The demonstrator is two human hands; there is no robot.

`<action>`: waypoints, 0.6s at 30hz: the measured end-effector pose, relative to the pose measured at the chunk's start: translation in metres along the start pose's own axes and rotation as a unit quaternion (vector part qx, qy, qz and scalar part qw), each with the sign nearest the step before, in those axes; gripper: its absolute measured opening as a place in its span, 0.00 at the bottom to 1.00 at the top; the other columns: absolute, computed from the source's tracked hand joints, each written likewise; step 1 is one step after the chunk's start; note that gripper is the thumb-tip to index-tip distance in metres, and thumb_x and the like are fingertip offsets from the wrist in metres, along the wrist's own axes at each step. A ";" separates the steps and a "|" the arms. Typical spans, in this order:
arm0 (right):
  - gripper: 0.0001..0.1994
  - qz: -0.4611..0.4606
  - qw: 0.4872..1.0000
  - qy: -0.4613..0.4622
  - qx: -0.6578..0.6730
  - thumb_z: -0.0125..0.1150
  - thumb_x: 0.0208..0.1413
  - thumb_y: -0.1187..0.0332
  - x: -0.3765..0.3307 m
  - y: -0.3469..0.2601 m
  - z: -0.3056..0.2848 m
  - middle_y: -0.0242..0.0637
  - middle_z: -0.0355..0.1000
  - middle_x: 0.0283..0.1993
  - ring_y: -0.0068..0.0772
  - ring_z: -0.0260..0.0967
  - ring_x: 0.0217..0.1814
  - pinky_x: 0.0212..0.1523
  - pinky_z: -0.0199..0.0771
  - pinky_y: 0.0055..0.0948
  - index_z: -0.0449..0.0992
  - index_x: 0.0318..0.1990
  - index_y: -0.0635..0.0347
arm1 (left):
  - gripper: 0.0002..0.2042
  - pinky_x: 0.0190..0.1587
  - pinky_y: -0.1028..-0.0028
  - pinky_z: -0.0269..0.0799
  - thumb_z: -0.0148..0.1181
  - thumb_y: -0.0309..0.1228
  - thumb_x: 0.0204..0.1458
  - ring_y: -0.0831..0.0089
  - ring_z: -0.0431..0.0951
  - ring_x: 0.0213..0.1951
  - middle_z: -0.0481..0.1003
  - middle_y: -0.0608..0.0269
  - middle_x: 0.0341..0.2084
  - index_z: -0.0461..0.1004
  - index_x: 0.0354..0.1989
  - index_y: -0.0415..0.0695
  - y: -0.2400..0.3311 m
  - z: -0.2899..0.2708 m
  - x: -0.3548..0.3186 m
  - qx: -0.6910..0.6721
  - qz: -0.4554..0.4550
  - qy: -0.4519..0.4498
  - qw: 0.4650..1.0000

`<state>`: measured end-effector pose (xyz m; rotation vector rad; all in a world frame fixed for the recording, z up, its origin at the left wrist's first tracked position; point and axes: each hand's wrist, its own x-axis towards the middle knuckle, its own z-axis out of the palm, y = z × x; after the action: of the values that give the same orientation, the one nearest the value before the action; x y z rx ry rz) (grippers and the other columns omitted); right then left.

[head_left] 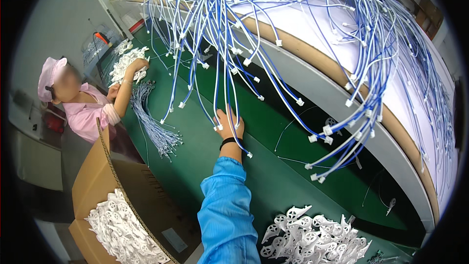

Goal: Assembling electrical wire harnesses with plastic housing components on a production line.

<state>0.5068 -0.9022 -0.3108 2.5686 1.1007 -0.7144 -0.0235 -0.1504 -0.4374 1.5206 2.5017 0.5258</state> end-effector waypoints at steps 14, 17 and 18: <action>0.07 -0.138 0.979 -0.148 -0.036 0.50 0.48 0.70 0.027 -0.070 -0.054 0.50 0.73 0.35 0.49 0.69 0.31 0.29 0.66 0.43 0.75 0.30 0.60 | 0.41 0.35 0.49 0.69 0.58 0.30 0.47 0.50 0.75 0.37 0.73 0.48 0.34 0.41 0.68 0.59 -0.017 -0.064 0.037 -0.023 -0.031 0.037 0.999; 0.07 -0.051 0.990 -0.131 -0.009 0.50 0.48 0.70 -0.013 -0.103 -0.060 0.50 0.73 0.35 0.49 0.69 0.31 0.29 0.66 0.43 0.75 0.30 0.60 | 0.40 0.40 0.48 0.68 0.59 0.31 0.47 0.51 0.73 0.40 0.72 0.50 0.36 0.43 0.68 0.58 0.050 0.008 0.015 -0.017 -0.028 -0.015 0.999; 0.08 -0.047 0.990 -0.132 -0.006 0.50 0.48 0.69 -0.010 -0.105 -0.061 0.50 0.73 0.34 0.50 0.69 0.31 0.29 0.66 0.43 0.75 0.30 0.60 | 0.40 0.40 0.49 0.67 0.59 0.31 0.47 0.51 0.72 0.42 0.71 0.50 0.37 0.45 0.68 0.57 0.042 0.005 0.010 -0.018 -0.035 -0.015 0.999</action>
<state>0.4442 -0.8115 -0.2582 2.3378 1.1386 -1.0330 0.0080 -0.1225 -0.4252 1.4122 2.4980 0.5290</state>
